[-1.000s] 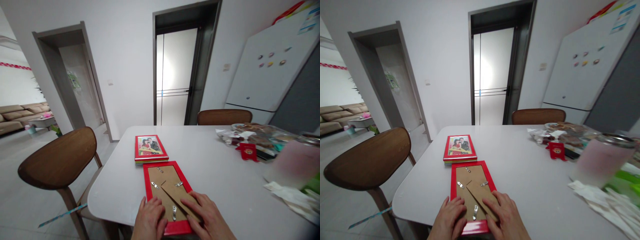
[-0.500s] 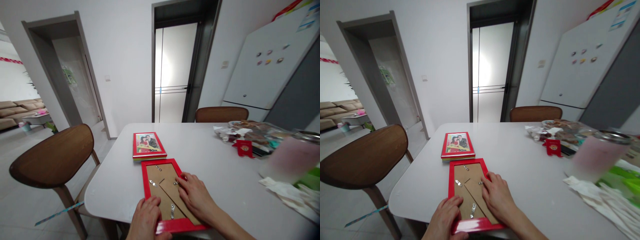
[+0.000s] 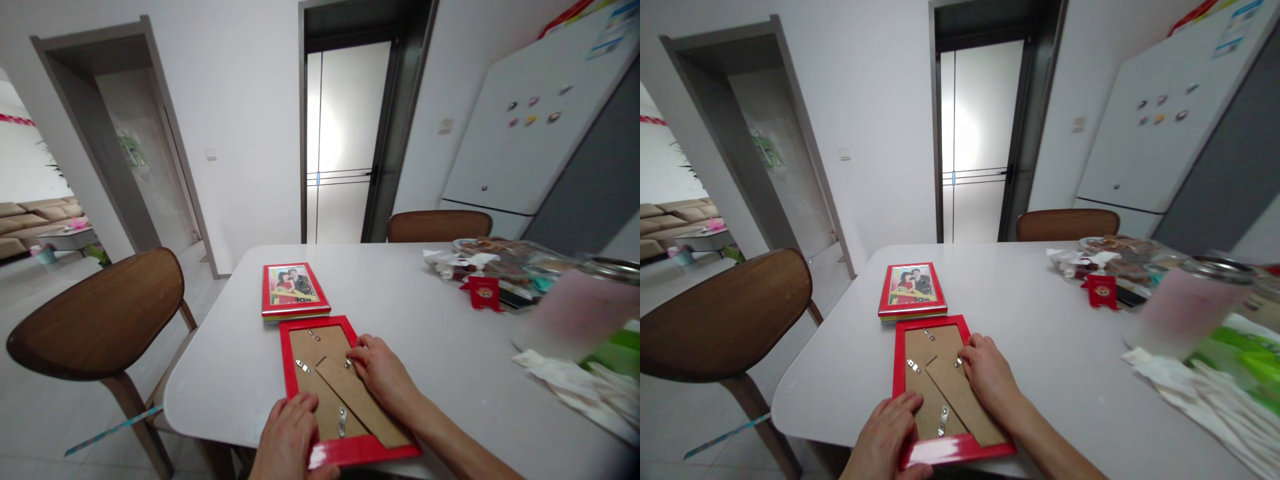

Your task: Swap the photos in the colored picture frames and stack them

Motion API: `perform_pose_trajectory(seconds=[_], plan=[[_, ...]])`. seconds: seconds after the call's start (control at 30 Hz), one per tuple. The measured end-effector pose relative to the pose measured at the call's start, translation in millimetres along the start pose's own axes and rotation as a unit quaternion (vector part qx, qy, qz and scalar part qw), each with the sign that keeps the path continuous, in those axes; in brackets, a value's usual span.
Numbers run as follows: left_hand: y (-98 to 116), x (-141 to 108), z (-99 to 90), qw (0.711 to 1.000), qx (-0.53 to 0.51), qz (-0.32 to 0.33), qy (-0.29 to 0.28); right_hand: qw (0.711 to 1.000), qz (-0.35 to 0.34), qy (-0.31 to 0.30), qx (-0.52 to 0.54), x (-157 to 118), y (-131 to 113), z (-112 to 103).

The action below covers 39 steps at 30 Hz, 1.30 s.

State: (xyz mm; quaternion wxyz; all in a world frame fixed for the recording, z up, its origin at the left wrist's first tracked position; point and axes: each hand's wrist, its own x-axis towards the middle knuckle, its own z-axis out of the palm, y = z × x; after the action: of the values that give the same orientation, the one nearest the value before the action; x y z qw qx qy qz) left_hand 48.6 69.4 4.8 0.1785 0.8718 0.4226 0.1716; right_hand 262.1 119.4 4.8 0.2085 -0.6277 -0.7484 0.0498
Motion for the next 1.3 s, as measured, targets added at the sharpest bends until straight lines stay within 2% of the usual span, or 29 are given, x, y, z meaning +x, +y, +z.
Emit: perform_pose_trajectory(seconds=[0.23, 0.37, 0.47, 0.63, 0.73, 0.9, 1.03, 1.17, 1.3], plan=[[4.3, 0.4, -1.7, 1.0, -0.006, -0.023, -0.001, 0.999, -0.009, 0.001, 0.053, -5.5, 0.4, -1.6], [3.1, -0.9, -1.7, 0.999, -0.013, -0.03, 0.006, 0.999, -0.014, 0.008, 0.048, -16.1, -0.7, -4.6], [0.7, -3.3, -5.4, 0.999, -0.018, -0.032, 0.011, 0.998, -0.061, 0.011, 0.033, -31.4, -13.9, -10.3], [-2.2, -7.4, -11.8, 0.999, -0.019, -0.031, 0.002, 0.98, -0.174, -0.076, 0.06, -52.6, -48.6, -21.5], [-1.9, -8.2, -12.7, 0.999, -0.019, -0.032, 0.0, 0.974, -0.189, -0.109, 0.068, -55.3, -57.8, -25.1], [-0.8, -8.1, -13.6, 0.999, -0.024, -0.033, 0.0, 0.97, -0.197, -0.113, 0.085, -57.4, -54.2, -27.0], [-4.4, -9.4, -13.0, 0.999, -0.038, -0.031, 0.006, 0.974, -0.178, -0.087, 0.106, -48.4, -55.4, -21.7], [-8.2, -10.9, -11.7, 0.998, -0.051, -0.022, 0.004, 0.985, -0.133, -0.05, 0.097, -18.4, -66.3, -5.2], [-8.8, -10.9, -11.6, 0.998, -0.066, -0.021, 0.009, 0.99, -0.119, -0.048, 0.053, 10.7, -80.2, 11.8]])
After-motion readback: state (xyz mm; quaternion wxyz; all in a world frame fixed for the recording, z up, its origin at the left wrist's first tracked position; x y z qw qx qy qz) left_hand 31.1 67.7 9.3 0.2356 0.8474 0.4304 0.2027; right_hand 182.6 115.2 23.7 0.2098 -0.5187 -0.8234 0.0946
